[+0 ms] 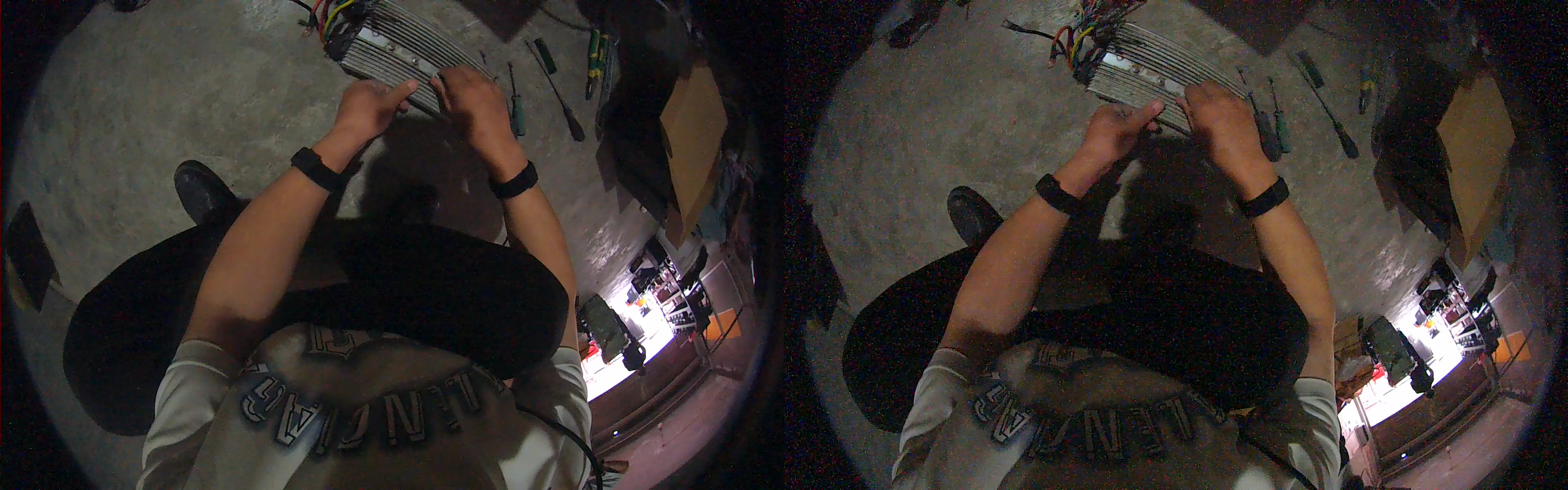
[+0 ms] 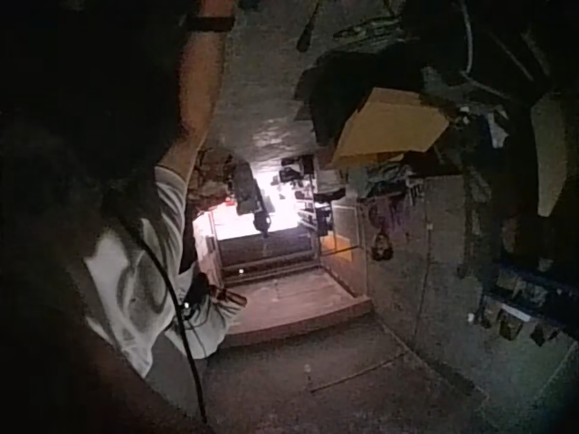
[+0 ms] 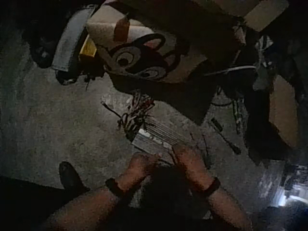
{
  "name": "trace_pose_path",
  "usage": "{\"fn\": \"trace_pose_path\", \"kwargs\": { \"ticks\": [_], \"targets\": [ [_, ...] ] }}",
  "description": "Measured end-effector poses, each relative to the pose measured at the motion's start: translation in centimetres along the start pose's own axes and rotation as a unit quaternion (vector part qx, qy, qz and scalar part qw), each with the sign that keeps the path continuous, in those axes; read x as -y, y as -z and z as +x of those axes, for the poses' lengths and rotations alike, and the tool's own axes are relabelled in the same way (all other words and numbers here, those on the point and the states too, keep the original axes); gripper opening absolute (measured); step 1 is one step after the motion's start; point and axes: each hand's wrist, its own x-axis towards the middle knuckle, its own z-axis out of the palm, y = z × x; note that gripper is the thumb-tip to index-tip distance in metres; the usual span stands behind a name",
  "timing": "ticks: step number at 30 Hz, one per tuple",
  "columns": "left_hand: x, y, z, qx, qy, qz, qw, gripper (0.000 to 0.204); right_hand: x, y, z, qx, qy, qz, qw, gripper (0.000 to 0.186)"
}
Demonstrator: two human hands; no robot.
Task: The person is repairing an electronic controller, likely for an electric vehicle, by using a screwdriver to remove and replace components.
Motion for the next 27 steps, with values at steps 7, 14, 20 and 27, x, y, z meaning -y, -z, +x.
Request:
{"fn": "trace_pose_path", "kwargs": {
  "ticks": [7,14,20,27],
  "targets": [
    [0.0,-0.2,0.8,0.050,0.125,-0.019,0.991,0.064,-0.1,-0.4,-0.1,0.021,0.016,-0.061,0.998,0.013],
    [-0.5,-0.1,0.6,0.051,0.081,-0.002,0.995,0.062,-1.1,-2.2,-0.8,-0.050,-0.001,-0.050,0.998,0.015],
    [0.2,-0.4,0.7,0.036,0.126,-0.028,0.991,0.062,0.1,-2.3,0.1,-0.014,-0.043,-0.044,0.998,0.016],
    [-0.8,-0.1,0.7,0.034,0.141,-0.050,0.988,0.062,0.3,-2.1,0.5,-0.031,-0.058,-0.056,0.996,0.020]
  ]
}}
